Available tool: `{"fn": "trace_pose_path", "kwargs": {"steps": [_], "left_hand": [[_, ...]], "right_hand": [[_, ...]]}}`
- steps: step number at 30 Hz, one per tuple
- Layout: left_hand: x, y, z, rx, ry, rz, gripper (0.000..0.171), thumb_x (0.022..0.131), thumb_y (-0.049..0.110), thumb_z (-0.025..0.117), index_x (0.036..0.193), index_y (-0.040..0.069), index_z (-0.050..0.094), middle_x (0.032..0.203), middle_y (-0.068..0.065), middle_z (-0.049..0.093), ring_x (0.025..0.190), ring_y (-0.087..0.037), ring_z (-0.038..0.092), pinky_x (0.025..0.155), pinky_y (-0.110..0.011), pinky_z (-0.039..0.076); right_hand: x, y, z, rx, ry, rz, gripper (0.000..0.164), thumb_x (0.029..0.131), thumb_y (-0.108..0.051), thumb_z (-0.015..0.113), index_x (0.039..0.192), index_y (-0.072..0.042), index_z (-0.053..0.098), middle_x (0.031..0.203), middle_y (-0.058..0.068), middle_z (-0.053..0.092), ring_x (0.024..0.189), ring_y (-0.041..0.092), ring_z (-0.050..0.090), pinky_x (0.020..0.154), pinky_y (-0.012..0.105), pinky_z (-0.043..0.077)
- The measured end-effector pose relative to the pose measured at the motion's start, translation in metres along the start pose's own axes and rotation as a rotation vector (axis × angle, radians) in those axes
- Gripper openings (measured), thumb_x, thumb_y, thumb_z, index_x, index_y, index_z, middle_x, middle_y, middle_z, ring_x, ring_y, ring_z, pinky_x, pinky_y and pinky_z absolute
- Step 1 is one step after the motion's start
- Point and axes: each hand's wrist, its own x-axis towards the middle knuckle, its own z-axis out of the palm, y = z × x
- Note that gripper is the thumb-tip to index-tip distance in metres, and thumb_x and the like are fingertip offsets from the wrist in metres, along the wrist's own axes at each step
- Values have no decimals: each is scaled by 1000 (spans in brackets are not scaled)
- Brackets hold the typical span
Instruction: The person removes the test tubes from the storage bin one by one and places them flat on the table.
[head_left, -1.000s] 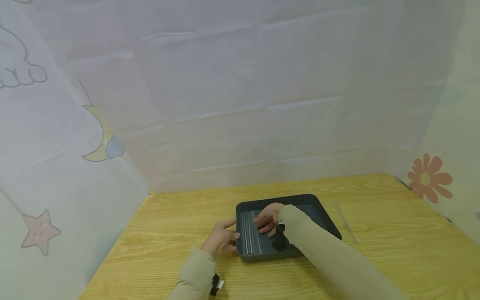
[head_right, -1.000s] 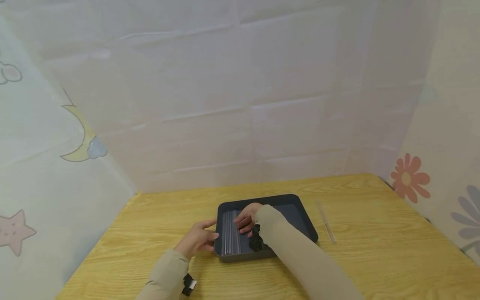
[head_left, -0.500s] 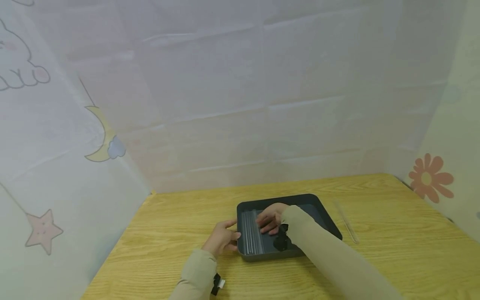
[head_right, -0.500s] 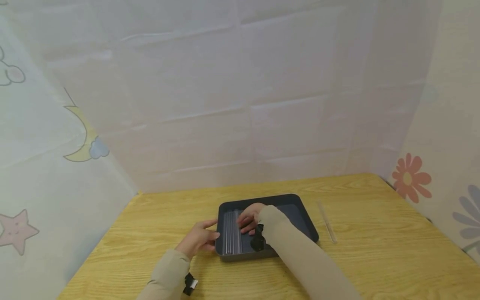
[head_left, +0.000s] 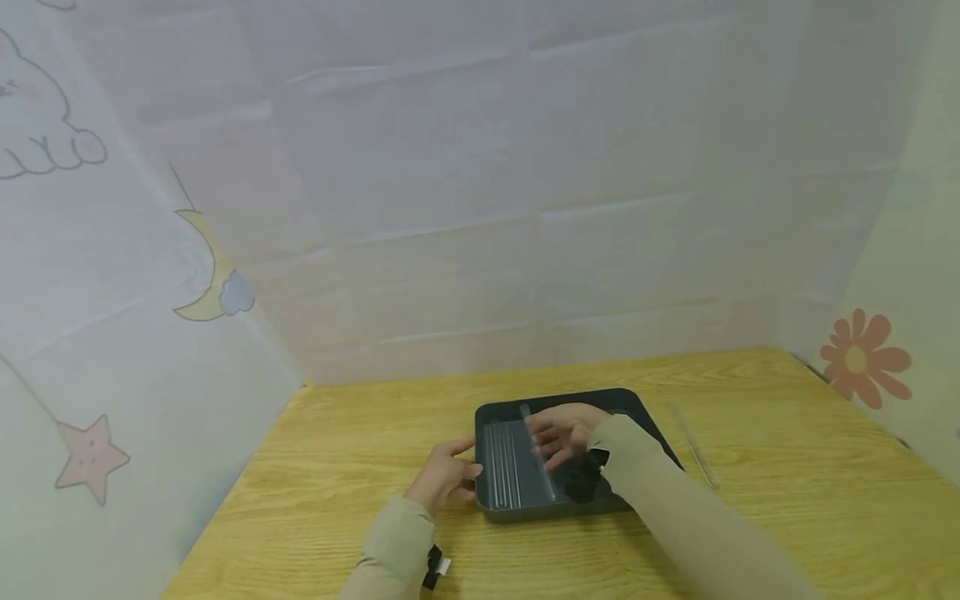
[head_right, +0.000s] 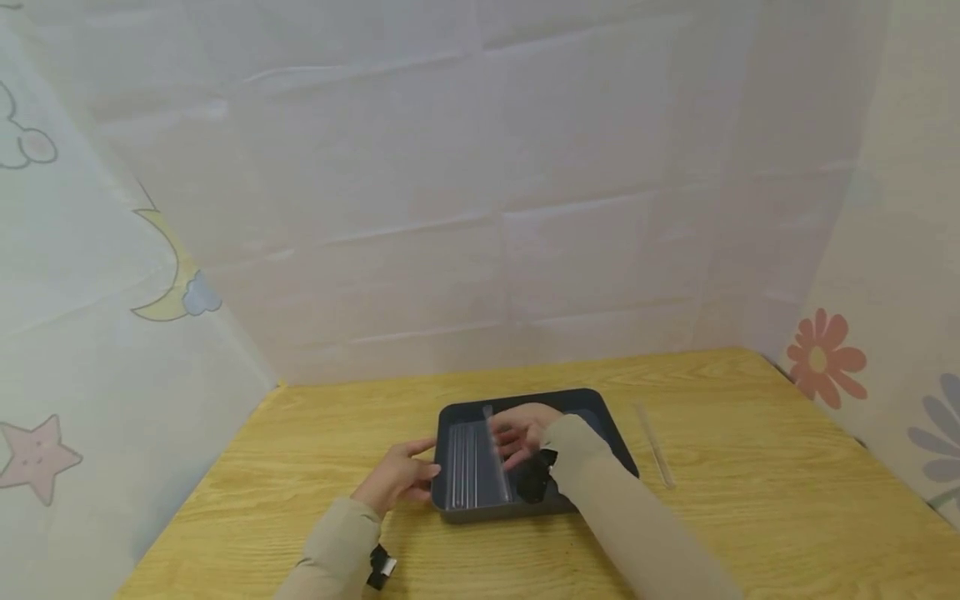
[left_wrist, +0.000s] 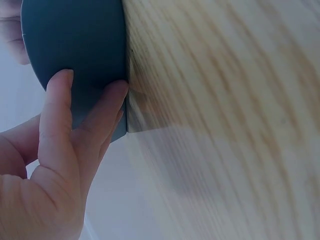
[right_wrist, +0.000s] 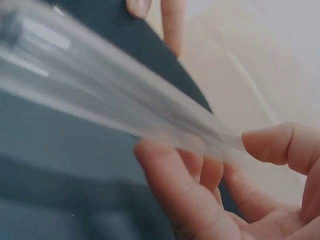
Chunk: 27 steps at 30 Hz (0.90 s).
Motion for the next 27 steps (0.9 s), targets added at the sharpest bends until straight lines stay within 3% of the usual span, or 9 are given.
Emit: {"fn": "trace_pose_path", "kwargs": {"steps": [4, 7, 10, 16, 19, 27], "left_hand": [[0, 0, -1, -1, -9, 6, 55, 93, -9, 55, 146, -4, 39, 102, -19, 67, 68, -17, 64, 49, -23, 51], [0, 0, -2, 2, -9, 8, 55, 93, -9, 55, 145, -4, 39, 101, -19, 67, 68, -17, 64, 50, -23, 51], [1, 0, -2, 7, -5, 7, 55, 93, -8, 56, 145, -3, 40, 101, -18, 68, 68, -17, 64, 50, -23, 51], [1, 0, -1, 15, 9, -6, 55, 93, -8, 57, 145, -3, 41, 100, -18, 68, 69, -17, 64, 50, -23, 51], [2, 1, -1, 10, 10, -7, 55, 93, -8, 57, 145, -3, 41, 100, -18, 68, 69, -17, 64, 49, -23, 51], [2, -1, 0, 16, 2, -5, 55, 92, -8, 57, 145, -3, 41, 93, -15, 69, 67, -17, 64, 49, -23, 51]], "right_hand": [[-9, -5, -5, 18, -17, -14, 47, 101, -12, 51, 142, 6, 36, 104, 16, 51, 106, 33, 53, 92, 55, 47], [-14, -8, -9, 15, -11, -27, 48, 102, -15, 50, 142, 6, 36, 95, 11, 51, 92, 25, 55, 84, 48, 52], [-20, -8, -12, 29, 12, -39, 50, 102, -17, 51, 144, 6, 35, 106, 17, 51, 93, 25, 55, 79, 44, 54], [-34, -6, -18, 24, -33, -66, 57, 103, -18, 48, 149, 6, 24, 147, 35, 23, 127, 43, 39, 90, 50, 48], [-40, -6, -22, 17, -64, -81, 58, 104, -17, 45, 150, 7, 20, 150, 36, 20, 135, 46, 30, 92, 50, 47], [-51, 3, -38, -4, -73, -122, 60, 103, -10, 47, 152, 4, 17, 151, 33, 24, 135, 45, 33, 89, 47, 49]]}}
